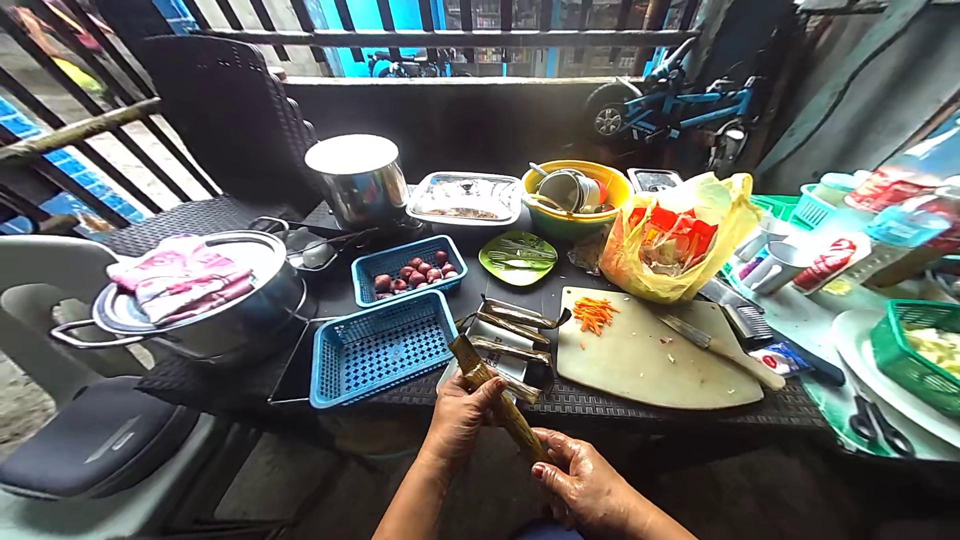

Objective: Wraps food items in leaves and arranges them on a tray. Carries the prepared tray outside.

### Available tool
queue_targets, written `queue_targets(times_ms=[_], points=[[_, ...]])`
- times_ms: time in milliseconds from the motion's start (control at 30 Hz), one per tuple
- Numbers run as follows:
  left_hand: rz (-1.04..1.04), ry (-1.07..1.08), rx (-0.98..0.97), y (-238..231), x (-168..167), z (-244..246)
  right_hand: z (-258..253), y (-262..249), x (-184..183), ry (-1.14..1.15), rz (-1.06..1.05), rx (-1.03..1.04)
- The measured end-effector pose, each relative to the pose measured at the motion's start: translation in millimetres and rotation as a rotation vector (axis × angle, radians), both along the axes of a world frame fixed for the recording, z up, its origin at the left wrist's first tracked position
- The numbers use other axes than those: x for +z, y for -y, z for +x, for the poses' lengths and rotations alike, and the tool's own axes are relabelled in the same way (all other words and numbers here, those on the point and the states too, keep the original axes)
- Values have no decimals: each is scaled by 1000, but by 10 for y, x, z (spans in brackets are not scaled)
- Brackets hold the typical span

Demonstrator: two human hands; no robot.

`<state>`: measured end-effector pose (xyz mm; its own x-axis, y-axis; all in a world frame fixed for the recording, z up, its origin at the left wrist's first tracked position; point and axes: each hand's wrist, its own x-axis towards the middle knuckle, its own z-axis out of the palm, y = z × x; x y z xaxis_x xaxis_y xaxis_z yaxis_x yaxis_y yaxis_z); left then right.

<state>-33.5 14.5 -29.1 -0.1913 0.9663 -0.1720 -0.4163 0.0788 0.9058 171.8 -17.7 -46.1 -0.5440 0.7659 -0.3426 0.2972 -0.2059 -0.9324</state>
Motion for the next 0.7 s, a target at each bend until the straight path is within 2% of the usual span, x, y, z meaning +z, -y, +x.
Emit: queue_targets(times_ms=[133, 267, 433, 533, 633, 700], points=[[108, -19, 25, 5, -100, 49, 19, -11, 71, -136, -107, 52], [87, -46, 150, -28, -115, 166, 15, 3, 98, -210, -193, 47], [26, -304, 433, -94, -97, 281, -40, 37, 65, -193, -196, -46], [184, -494, 558, -126, -181, 300, -46, 49, 63, -164, -187, -69], [355, -564, 536, -133, -278, 248, -25, 48, 44, -129, -173, -71], [316, -563, 474, -108, -289, 209, -14, 55, 14, -121, -165, -79]])
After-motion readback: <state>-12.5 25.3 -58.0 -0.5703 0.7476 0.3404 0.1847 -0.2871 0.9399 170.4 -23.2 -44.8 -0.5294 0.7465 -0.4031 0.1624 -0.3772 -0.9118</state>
